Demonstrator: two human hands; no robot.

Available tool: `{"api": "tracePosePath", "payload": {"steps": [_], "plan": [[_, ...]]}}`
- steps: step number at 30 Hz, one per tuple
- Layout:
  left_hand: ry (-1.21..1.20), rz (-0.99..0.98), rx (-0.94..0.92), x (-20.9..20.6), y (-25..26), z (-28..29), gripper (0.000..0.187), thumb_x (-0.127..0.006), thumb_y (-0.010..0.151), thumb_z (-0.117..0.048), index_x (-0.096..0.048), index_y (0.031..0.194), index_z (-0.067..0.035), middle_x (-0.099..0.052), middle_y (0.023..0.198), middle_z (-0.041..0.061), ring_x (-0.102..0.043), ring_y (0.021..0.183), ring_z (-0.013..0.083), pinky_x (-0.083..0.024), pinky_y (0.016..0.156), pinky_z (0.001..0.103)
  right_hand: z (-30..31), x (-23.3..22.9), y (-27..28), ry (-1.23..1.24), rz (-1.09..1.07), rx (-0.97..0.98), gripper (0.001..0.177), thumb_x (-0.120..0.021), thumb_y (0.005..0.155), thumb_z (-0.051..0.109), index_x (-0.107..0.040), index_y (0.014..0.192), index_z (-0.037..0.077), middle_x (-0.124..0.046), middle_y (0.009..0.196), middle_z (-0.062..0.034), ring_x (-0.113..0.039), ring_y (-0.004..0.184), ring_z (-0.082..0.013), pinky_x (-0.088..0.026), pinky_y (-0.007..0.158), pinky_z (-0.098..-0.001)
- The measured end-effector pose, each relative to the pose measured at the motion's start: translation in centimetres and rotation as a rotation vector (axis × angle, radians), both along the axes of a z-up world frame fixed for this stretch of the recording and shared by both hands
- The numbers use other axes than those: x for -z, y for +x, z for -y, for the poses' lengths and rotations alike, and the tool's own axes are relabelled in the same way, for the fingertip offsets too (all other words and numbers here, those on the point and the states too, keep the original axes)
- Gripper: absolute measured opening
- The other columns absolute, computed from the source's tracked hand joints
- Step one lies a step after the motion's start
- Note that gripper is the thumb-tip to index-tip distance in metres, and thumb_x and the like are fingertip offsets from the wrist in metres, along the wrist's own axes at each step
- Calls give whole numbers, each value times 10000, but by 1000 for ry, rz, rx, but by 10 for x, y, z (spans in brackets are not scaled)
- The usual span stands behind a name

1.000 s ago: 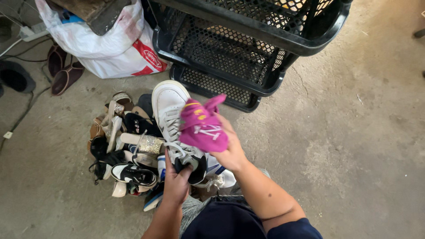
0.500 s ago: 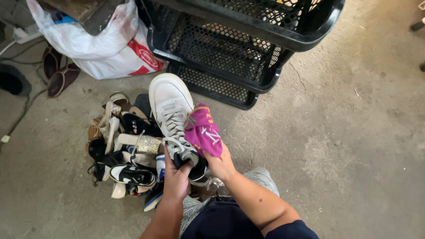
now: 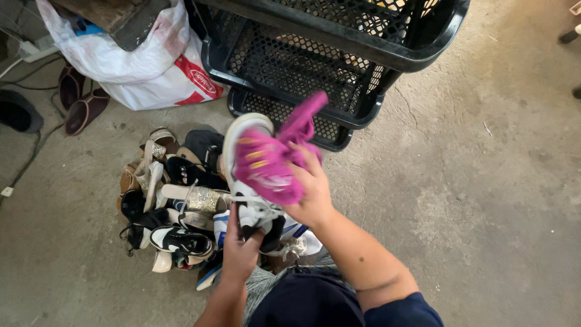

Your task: The person wipes several pairs of sneakers with a pink cloth, handling them one at a time from a pile on the floor. After wiping each shoe, the person places it into a black plastic crate. The person repeats this process for multiple shoes throughout the clip.

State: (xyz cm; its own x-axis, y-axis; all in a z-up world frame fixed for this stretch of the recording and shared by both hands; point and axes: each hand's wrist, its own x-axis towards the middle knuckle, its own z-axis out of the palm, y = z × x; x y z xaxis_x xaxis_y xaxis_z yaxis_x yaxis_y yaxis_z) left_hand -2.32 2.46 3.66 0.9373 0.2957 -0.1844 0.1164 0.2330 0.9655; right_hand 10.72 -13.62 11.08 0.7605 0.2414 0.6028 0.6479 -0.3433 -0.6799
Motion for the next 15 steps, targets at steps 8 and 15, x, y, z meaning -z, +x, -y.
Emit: {"api": "tracePosePath", "payload": {"steps": [8, 15], "plan": [[528, 58, 6, -13, -12, -3, 796, -685, 755, 11, -435, 1511, -6, -548, 1388, 172, -548, 1276, 266, -425, 1071, 364, -26, -39, 4, -389, 84, -116, 482, -826, 629, 168, -760, 1107, 164, -572, 1413, -142, -383, 1452, -457, -333, 1154, -641], [222, 5, -8, -19, -20, -3, 635, -710, 776, -44, -550, 1390, -4, -564, 1291, 180, -634, 1085, 302, -528, 888, 365, -30, -43, -14, -608, 204, -362, 397, -808, 628, 226, -752, 1009, 128, -647, 1235, -82, -515, 1320, -377, -327, 1096, -706]]}}
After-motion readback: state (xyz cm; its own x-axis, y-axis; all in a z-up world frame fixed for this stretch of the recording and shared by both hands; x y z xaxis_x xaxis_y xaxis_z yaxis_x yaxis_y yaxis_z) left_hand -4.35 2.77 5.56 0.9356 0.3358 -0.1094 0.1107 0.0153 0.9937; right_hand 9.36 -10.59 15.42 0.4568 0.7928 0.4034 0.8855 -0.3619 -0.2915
